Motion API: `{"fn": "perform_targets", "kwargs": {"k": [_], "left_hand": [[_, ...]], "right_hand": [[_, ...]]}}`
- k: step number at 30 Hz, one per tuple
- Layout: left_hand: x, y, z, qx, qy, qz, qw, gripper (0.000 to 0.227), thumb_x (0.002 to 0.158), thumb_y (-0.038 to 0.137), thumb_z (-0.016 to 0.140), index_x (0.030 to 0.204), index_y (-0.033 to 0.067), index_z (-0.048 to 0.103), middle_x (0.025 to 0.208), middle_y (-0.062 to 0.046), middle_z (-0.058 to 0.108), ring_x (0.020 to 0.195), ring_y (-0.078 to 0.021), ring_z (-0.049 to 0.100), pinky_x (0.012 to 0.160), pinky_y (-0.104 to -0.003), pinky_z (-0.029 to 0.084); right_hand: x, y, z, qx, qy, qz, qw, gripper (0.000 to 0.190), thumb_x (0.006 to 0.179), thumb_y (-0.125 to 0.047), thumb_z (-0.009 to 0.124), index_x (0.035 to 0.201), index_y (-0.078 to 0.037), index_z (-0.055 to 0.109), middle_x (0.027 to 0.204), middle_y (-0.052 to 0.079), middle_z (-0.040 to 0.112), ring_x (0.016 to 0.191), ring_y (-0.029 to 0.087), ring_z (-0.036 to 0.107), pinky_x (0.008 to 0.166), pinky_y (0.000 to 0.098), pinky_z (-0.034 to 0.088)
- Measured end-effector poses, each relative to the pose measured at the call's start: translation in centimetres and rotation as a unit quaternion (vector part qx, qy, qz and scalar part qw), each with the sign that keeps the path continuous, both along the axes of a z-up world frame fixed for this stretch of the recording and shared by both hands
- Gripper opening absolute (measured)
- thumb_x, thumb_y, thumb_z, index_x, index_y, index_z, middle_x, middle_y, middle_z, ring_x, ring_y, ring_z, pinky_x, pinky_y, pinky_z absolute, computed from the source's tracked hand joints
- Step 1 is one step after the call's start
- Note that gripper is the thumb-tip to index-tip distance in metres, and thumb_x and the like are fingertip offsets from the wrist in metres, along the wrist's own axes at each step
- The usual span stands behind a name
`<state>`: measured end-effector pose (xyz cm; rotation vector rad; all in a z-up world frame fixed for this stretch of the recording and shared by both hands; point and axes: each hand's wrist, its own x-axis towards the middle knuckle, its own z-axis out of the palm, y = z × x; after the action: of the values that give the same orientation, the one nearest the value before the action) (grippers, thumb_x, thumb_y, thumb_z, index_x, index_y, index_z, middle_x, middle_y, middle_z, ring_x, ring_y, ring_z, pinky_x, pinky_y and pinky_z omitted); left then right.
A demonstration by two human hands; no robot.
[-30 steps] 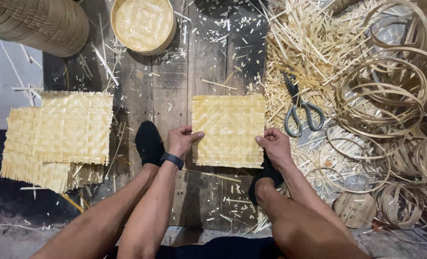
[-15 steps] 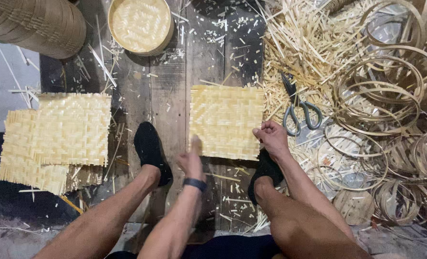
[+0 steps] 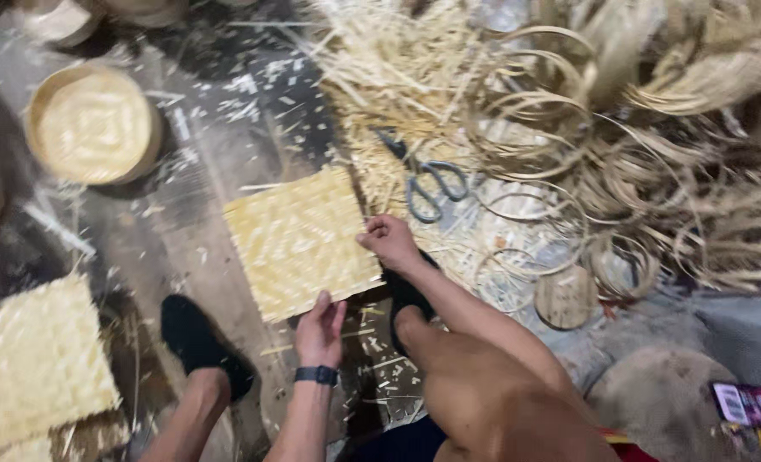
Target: The person constructs bamboo containers by assembling woven panels, circular frames, and wooden bases, using scissors to trim excess material and securing the components together by hand.
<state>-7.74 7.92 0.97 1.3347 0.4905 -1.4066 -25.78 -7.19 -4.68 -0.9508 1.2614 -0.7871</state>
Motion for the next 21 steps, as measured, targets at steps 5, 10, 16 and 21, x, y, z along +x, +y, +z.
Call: {"fn": "perform_targets", "kwargs": {"k": [5, 10, 16, 21], "left_hand": [[-0.1, -1.0, 2.6, 0.025, -0.012, -0.01, 1.0, 0.022, 0.089, 0.013, 0.069, 0.109, 0.0046, 0.069, 0.094, -0.003, 0.072, 0.092, -0.0172, 0.068, 0.094, -0.036, 0.06], [-1.6, -0.1, 4.1, 0.037, -0.106, -0.127, 0.986, 0.03, 0.092, 0.036, 0.073, 0.103, 0.0082, 0.069, 0.074, -0.004, 0.059, 0.068, -0.0168, 0.059, 0.067, -0.034, 0.057], [-5.8, 3.2, 3.6, 0.03, -0.405, -0.364, 0.838, 0.035, 0.095, 0.036, 0.077, 0.088, 0.0046, 0.063, 0.072, -0.005, 0.063, 0.06, -0.0145, 0.052, 0.055, -0.03, 0.045], [-8.8, -0.8, 7.8, -0.158, -0.365, -0.383, 0.834, 0.026, 0.091, 0.028, 0.078, 0.099, 0.0033, 0.076, 0.091, -0.014, 0.071, 0.078, -0.0155, 0.063, 0.066, -0.031, 0.053]], "right_hand": [[-7.6, -1.0, 4.6, -0.208, 0.272, -0.08, 0.936, 0.027, 0.089, -0.014, 0.081, 0.108, -0.001, 0.066, 0.094, 0.008, 0.069, 0.081, 0.015, 0.066, 0.073, 0.0285, 0.055], [-22.5, -4.1, 8.5, -0.088, 0.614, -0.063, 0.782, 0.041, 0.09, -0.016, 0.073, 0.127, -0.004, 0.061, 0.127, 0.02, 0.052, 0.121, 0.035, 0.048, 0.103, 0.0494, 0.043], [-30.0, -5.7, 8.8, -0.102, 0.72, 0.062, 0.683, 0.027, 0.09, -0.022, 0.069, 0.107, 0.0, 0.074, 0.131, 0.026, 0.055, 0.124, 0.039, 0.051, 0.105, 0.0557, 0.041], [-28.0, -6.9, 16.6, -0.062, 0.555, 0.081, 0.825, 0.021, 0.088, -0.022, 0.072, 0.1, -0.006, 0.076, 0.097, 0.016, 0.071, 0.085, 0.031, 0.068, 0.076, 0.0471, 0.058]]}}
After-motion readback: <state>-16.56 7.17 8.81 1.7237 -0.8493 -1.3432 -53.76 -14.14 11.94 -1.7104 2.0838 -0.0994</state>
